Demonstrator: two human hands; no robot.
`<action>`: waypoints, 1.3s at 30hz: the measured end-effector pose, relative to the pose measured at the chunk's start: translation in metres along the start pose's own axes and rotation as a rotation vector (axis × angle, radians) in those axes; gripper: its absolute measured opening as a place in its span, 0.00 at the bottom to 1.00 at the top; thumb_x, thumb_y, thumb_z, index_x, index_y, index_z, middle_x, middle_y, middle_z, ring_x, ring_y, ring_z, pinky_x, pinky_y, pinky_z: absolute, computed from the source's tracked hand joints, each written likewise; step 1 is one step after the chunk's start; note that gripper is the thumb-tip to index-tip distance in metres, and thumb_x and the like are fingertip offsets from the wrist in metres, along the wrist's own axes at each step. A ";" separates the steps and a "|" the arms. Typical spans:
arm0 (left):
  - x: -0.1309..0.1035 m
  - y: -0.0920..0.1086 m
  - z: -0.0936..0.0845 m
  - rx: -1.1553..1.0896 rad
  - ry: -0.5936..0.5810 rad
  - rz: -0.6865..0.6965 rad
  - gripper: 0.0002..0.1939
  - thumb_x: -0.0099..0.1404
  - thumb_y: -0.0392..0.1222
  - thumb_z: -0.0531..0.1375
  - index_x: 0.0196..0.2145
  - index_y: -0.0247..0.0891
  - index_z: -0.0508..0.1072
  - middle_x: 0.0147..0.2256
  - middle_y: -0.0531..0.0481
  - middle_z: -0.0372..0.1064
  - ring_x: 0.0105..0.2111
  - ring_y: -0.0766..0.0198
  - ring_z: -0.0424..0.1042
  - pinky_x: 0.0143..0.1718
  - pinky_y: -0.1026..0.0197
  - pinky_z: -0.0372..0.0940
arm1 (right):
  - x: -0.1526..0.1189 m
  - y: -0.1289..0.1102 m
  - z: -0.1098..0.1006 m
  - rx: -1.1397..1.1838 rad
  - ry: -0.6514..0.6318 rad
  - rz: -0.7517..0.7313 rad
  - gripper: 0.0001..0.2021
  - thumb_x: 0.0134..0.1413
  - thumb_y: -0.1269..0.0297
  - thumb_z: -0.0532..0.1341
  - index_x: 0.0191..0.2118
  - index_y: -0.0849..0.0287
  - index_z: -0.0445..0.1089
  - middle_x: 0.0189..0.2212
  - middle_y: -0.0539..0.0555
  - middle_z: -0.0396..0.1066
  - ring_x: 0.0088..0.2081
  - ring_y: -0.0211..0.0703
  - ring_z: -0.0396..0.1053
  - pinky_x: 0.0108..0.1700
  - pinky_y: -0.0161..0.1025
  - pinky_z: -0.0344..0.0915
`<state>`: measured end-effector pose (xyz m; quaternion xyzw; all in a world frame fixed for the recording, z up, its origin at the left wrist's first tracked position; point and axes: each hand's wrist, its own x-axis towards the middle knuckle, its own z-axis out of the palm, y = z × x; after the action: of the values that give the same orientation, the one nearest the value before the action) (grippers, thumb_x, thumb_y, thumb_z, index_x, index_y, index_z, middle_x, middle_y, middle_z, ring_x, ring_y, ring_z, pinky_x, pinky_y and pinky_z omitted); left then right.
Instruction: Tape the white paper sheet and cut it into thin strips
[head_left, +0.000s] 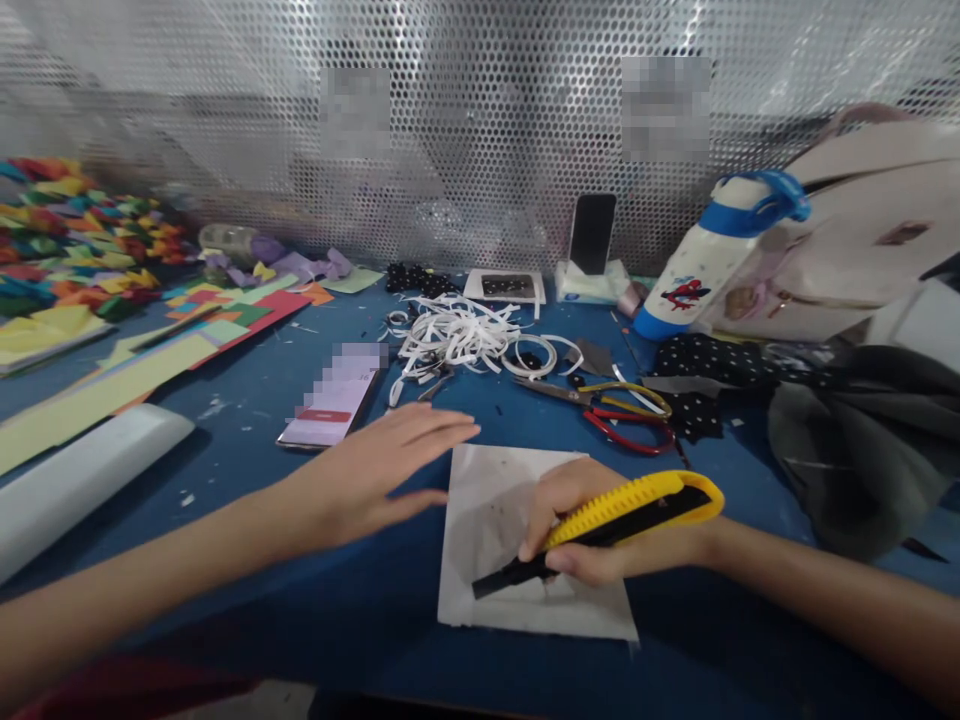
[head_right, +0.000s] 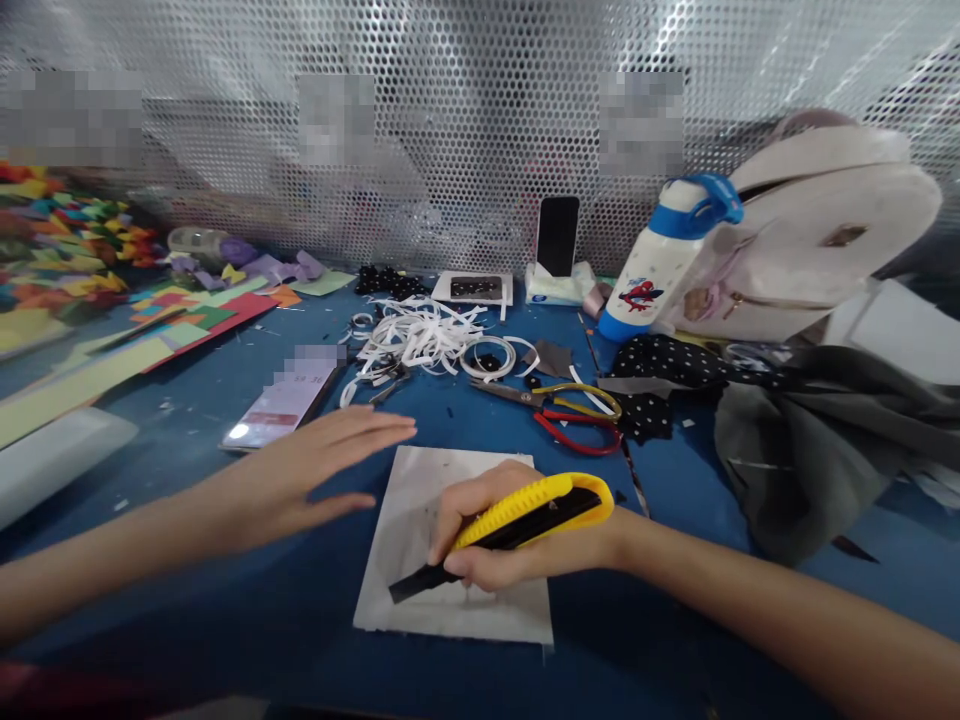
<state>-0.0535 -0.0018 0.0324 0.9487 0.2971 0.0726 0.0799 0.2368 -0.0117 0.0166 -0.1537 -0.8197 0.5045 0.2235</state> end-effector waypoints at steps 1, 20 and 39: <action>-0.008 0.004 0.006 -0.003 -0.037 -0.004 0.33 0.73 0.54 0.54 0.69 0.45 0.46 0.67 0.45 0.50 0.66 0.55 0.52 0.67 0.48 0.47 | 0.000 -0.001 0.000 -0.033 0.003 -0.023 0.06 0.55 0.66 0.64 0.37 0.61 0.76 0.30 0.52 0.76 0.31 0.38 0.73 0.36 0.33 0.66; -0.001 0.027 0.038 0.017 -0.064 -0.072 0.61 0.57 0.78 0.52 0.70 0.28 0.39 0.69 0.30 0.34 0.69 0.44 0.37 0.68 0.39 0.31 | 0.003 -0.009 -0.002 -0.131 0.087 -0.169 0.12 0.58 0.58 0.58 0.30 0.59 0.74 0.21 0.52 0.75 0.22 0.39 0.69 0.33 0.39 0.62; -0.004 0.016 0.036 -0.026 -0.064 -0.002 0.56 0.59 0.69 0.61 0.70 0.33 0.40 0.69 0.34 0.37 0.69 0.43 0.40 0.68 0.35 0.32 | 0.004 -0.017 -0.011 -0.034 0.198 -0.069 0.14 0.63 0.53 0.57 0.37 0.56 0.74 0.24 0.53 0.77 0.27 0.41 0.74 0.34 0.38 0.67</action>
<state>-0.0416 -0.0211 0.0002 0.9491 0.2945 0.0457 0.1018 0.2386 -0.0090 0.0372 -0.1783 -0.8067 0.4650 0.3182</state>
